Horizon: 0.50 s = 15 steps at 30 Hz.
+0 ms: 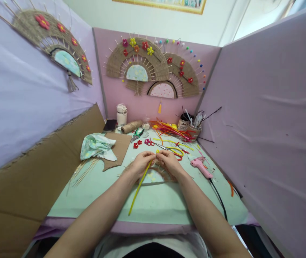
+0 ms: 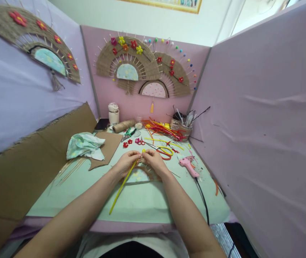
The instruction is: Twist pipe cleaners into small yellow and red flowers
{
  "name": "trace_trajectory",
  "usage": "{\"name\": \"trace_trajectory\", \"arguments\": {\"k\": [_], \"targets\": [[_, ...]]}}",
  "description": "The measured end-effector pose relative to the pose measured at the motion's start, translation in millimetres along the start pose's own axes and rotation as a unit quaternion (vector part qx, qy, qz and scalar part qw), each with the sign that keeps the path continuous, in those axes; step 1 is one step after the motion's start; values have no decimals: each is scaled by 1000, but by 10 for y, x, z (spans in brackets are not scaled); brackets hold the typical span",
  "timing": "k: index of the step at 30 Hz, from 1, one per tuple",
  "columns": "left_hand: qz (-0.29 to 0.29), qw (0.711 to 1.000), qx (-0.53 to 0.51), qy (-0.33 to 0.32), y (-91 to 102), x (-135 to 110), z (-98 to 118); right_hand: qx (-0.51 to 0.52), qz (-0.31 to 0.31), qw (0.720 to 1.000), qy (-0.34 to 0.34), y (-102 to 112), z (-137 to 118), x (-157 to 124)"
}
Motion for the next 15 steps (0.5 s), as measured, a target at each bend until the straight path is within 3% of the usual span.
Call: {"name": "trace_trajectory", "arguments": {"k": [9, 15], "targets": [[-72, 986, -69, 132, -15, 24, -166, 90, -1, 996, 6, 32, 19, 29], [-116, 940, -217, 237, -123, -33, -244, 138, -3, 990, -2, 11, -20, 13]]}}
Point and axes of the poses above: each hand's wrist, its own x-axis towards the middle knuckle, its own y-axis out of the back of the hand, z = x × y, the point moved 7 cm from there along x, towards the middle knuckle, and after that the axes turned 3 degrees about -y, right-handed, at the moved point
